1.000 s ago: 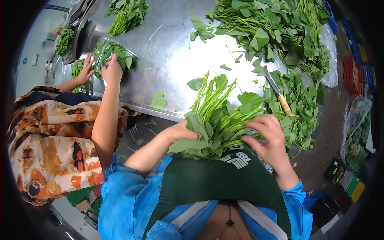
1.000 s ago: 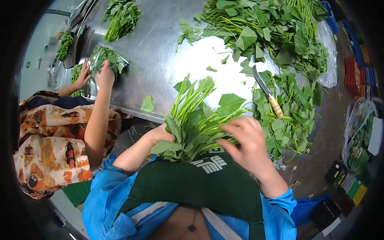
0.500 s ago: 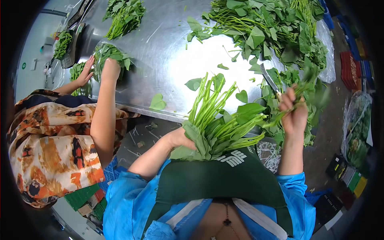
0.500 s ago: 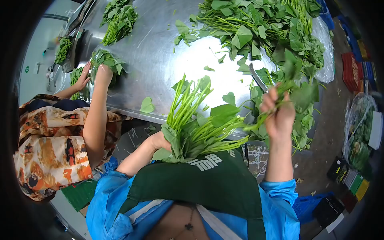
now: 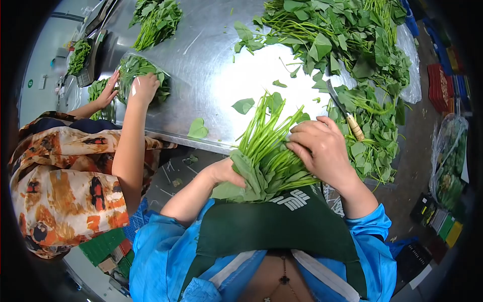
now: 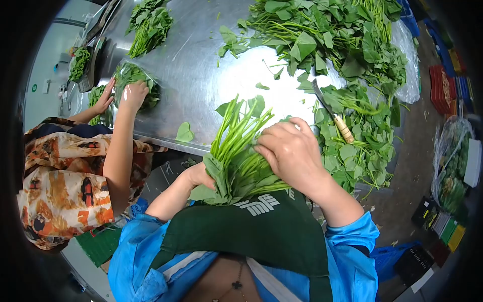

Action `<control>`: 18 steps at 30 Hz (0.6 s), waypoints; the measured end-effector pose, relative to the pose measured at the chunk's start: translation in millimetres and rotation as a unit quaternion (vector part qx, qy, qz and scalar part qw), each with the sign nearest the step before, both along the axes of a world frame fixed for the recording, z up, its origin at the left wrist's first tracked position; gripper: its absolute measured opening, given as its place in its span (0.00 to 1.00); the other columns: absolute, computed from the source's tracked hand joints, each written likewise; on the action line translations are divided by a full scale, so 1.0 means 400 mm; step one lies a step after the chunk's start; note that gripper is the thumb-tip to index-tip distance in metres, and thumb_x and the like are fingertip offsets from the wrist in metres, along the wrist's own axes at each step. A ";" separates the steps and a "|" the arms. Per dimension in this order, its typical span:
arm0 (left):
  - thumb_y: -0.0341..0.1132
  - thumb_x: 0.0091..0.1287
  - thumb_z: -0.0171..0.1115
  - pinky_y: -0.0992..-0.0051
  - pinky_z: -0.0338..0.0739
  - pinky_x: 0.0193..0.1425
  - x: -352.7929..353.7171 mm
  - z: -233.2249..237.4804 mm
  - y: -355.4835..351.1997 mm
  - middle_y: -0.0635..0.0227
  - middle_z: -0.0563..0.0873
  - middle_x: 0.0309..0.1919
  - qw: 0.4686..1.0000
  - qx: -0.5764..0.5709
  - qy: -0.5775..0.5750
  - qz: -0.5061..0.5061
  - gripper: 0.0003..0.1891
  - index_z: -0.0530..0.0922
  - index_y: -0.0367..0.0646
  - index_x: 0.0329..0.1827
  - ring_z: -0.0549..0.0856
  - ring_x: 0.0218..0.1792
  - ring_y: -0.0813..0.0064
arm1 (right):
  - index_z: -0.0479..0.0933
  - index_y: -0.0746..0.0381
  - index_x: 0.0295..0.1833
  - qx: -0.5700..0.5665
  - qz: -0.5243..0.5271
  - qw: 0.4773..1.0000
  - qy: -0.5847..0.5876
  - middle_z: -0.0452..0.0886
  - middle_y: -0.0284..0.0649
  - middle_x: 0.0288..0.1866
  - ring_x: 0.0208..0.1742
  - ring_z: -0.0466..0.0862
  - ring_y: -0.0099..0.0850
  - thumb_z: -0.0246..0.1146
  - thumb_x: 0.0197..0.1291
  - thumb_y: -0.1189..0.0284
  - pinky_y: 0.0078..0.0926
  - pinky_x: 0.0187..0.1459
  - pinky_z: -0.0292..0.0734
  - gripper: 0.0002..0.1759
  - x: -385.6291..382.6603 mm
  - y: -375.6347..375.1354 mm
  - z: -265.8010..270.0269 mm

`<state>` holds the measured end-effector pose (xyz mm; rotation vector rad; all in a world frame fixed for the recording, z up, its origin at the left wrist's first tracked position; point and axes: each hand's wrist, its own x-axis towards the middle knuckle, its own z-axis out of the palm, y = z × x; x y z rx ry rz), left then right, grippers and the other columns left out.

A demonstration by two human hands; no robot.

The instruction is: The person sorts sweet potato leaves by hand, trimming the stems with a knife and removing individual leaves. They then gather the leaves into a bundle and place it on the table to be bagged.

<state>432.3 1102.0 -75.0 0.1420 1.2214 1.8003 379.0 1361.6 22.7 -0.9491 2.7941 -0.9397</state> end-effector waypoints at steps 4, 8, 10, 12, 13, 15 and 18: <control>0.32 0.37 0.74 0.74 0.71 0.52 0.009 -0.010 -0.012 0.66 0.81 0.43 0.998 0.023 -0.052 0.017 0.32 0.74 0.36 0.50 0.77 0.45 0.75 | 0.72 0.62 0.35 -0.391 -0.195 0.853 -0.285 0.74 0.31 0.24 0.23 0.72 0.21 0.60 0.55 0.71 0.19 0.26 0.66 0.06 -0.020 0.065 0.000; 0.32 0.37 0.74 0.74 0.71 0.51 0.015 -0.025 -0.028 0.66 0.81 0.43 0.999 -0.007 -0.031 0.020 0.32 0.74 0.36 0.50 0.78 0.45 0.75 | 0.70 0.61 0.41 -0.466 -0.155 0.824 -0.283 0.76 0.35 0.32 0.33 0.78 0.26 0.56 0.60 0.66 0.22 0.39 0.71 0.10 -0.100 0.209 -0.046; 0.32 0.36 0.74 0.74 0.71 0.52 0.025 -0.047 -0.029 0.66 0.81 0.44 0.998 0.003 -0.047 0.033 0.33 0.73 0.36 0.51 0.78 0.45 0.74 | 0.70 0.62 0.49 -0.131 -0.224 0.966 0.024 0.74 0.42 0.43 0.42 0.76 0.31 0.61 0.54 0.64 0.27 0.45 0.71 0.19 -0.116 0.218 -0.041; 0.32 0.36 0.74 0.73 0.71 0.53 0.016 -0.054 -0.027 0.66 0.80 0.44 0.997 0.011 -0.064 0.045 0.35 0.72 0.36 0.52 0.78 0.45 0.74 | 0.69 0.60 0.57 0.036 -0.196 0.969 0.149 0.66 0.49 0.59 0.63 0.63 0.42 0.68 0.41 0.58 0.41 0.62 0.57 0.36 -0.097 0.165 -0.007; 0.32 0.36 0.74 0.73 0.71 0.53 0.018 -0.049 -0.023 0.66 0.80 0.45 0.994 0.035 -0.082 0.065 0.36 0.71 0.36 0.54 0.78 0.46 0.73 | 0.71 0.59 0.55 -0.053 -0.110 0.985 0.124 0.67 0.46 0.59 0.64 0.61 0.44 0.70 0.36 0.57 0.44 0.62 0.54 0.37 -0.059 0.130 -0.003; 0.31 0.36 0.74 0.73 0.70 0.54 0.018 -0.039 -0.015 0.65 0.80 0.46 0.990 0.058 -0.102 0.083 0.38 0.70 0.37 0.55 0.78 0.46 0.73 | 0.75 0.54 0.48 0.051 0.087 0.995 0.008 0.67 0.48 0.59 0.63 0.64 0.42 0.68 0.41 0.59 0.48 0.59 0.56 0.25 -0.013 0.069 0.050; 0.32 0.36 0.74 0.72 0.70 0.55 0.014 -0.026 -0.010 0.65 0.79 0.47 0.989 0.070 -0.105 0.076 0.40 0.68 0.37 0.58 0.78 0.48 0.72 | 0.76 0.58 0.40 0.015 0.146 0.982 0.122 0.76 0.48 0.47 0.53 0.75 0.37 0.64 0.50 0.67 0.45 0.60 0.58 0.12 0.000 0.040 -0.007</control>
